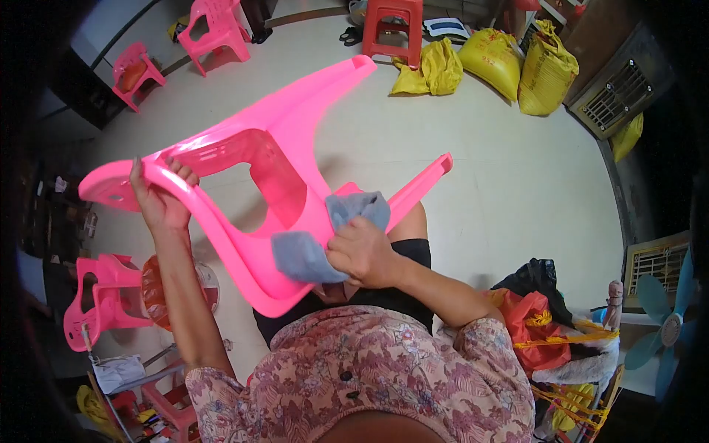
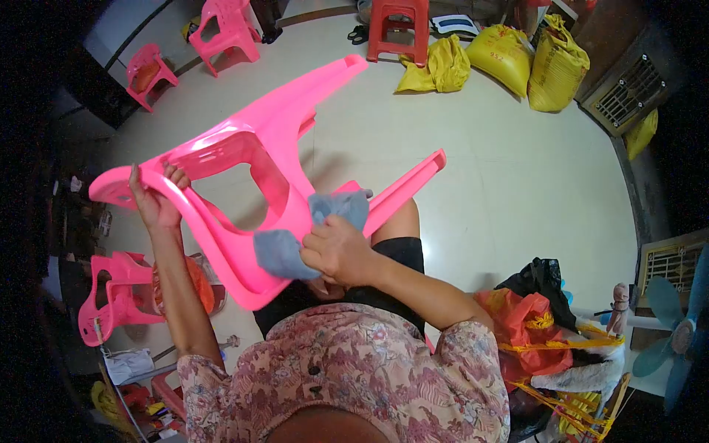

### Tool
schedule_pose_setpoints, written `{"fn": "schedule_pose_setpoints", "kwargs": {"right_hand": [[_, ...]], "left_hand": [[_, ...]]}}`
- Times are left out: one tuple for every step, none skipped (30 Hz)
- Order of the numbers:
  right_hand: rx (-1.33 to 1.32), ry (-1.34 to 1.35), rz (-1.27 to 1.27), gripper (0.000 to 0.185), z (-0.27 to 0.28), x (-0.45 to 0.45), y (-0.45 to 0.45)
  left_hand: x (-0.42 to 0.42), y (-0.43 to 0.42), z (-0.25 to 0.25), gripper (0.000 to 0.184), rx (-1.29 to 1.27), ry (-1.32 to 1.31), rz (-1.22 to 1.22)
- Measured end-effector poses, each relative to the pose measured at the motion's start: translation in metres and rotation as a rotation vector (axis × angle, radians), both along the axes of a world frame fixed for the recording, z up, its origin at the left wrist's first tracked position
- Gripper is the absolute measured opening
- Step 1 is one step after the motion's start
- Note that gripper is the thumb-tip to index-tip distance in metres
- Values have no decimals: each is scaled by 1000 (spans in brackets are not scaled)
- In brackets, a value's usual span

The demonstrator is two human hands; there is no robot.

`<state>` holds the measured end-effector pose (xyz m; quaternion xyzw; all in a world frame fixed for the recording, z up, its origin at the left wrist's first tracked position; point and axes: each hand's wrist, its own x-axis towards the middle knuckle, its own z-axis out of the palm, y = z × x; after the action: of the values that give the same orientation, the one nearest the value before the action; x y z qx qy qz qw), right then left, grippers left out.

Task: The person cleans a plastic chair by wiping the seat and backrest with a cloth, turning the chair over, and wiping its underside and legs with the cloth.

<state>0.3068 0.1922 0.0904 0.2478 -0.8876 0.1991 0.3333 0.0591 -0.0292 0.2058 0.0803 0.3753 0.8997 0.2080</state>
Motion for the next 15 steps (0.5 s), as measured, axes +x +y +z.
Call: {"fn": "schedule_pose_setpoints", "kwargs": {"right_hand": [[-8,-4,-8,22,0,-5,1],[-28,6,-12,24,1,-9,2],[-46,15,-22,27,2,-13,4],[-50,14,-46,27,1,-17,5],[-73,16,-41,27,0,-20,7],[-96,17,-35,28,-2,-23,8],[-99,15,-57,28,-3,-26,9],[-122,27,-60,28,-4,-29,10],[-147,38,-58,28,-5,-32,10],[-152,37,-72,28,-6,-36,11],[-167,48,-76,27,-6,-39,12],[-180,59,-78,27,-8,-41,14],[-183,60,-90,27,-9,-44,14],[-189,70,-99,26,-10,-47,14],[-195,79,-107,26,-11,-48,14]], "left_hand": [[-10,1,-1,50,-36,-2,-24],[-22,3,-3,50,-45,-6,-39],[-34,7,-5,50,-96,-45,-1],[-46,9,-8,50,-145,-81,33],[-60,8,-14,50,-146,-77,-37],[-64,14,-14,50,-152,-79,-62],[-68,20,-13,51,-164,-117,-34],[-73,25,-13,51,-178,-154,-4],[-84,24,-16,54,-191,-131,-43],[-95,25,-21,54,-197,-131,-57],[-101,29,-22,53,-204,-116,-27],[-105,33,-25,53,-209,-100,3],[-109,35,-27,53,-214,-99,-8],[-110,37,-29,51,-222,-147,11],[-110,39,-32,49,-230,-195,30]]}}
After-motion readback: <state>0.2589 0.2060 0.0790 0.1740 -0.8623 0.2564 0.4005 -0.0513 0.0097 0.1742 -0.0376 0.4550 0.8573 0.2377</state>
